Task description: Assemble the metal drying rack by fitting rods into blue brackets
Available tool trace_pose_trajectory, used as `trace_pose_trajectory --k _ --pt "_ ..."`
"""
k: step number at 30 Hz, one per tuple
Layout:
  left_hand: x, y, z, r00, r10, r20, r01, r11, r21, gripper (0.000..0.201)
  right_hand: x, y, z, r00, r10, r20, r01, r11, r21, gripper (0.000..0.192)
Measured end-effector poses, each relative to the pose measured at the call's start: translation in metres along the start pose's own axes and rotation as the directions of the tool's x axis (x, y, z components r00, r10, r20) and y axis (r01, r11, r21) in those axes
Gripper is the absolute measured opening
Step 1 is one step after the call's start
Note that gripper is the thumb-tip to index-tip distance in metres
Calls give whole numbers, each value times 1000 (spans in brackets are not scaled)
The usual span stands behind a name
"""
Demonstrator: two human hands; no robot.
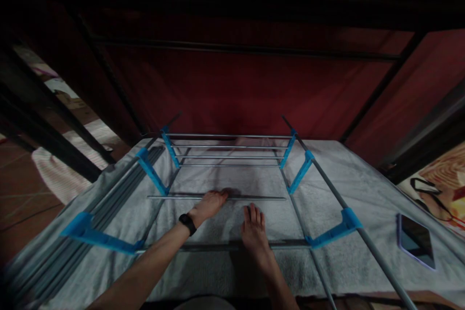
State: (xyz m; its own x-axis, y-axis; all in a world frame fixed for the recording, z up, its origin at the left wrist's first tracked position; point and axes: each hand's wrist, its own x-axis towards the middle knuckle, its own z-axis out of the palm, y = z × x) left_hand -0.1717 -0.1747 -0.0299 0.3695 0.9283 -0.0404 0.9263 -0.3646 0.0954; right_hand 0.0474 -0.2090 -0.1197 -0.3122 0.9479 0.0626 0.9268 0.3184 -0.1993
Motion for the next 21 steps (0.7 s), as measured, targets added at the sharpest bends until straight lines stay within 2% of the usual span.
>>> trace_pose_trajectory --k 7,11,14,17,19,21 --pt "-8 -5 13 995 -86 53 90 993 -81 46 0 1 -4 1000 -7 6 6 992 128 59" --pt "-5 -7 17 991 -123 54 129 986 -105 50 3 10 -5 1000 -18 -14 21 957 288 59" --pt "-1 -5 19 987 -142 80 152 979 -137 48 14 24 -10 999 2 -35 17 855 518 53" --pt "5 -1 21 988 -124 89 139 973 -187 46 29 44 -18 987 160 -31 -84 661 745 41" --pt "9 2 22 988 -127 91 143 969 -202 46 38 58 -23 961 275 -15 -156 586 795 34" --pt "12 3 23 986 -136 101 155 965 -211 47 43 73 -28 934 357 -18 -202 566 799 30"
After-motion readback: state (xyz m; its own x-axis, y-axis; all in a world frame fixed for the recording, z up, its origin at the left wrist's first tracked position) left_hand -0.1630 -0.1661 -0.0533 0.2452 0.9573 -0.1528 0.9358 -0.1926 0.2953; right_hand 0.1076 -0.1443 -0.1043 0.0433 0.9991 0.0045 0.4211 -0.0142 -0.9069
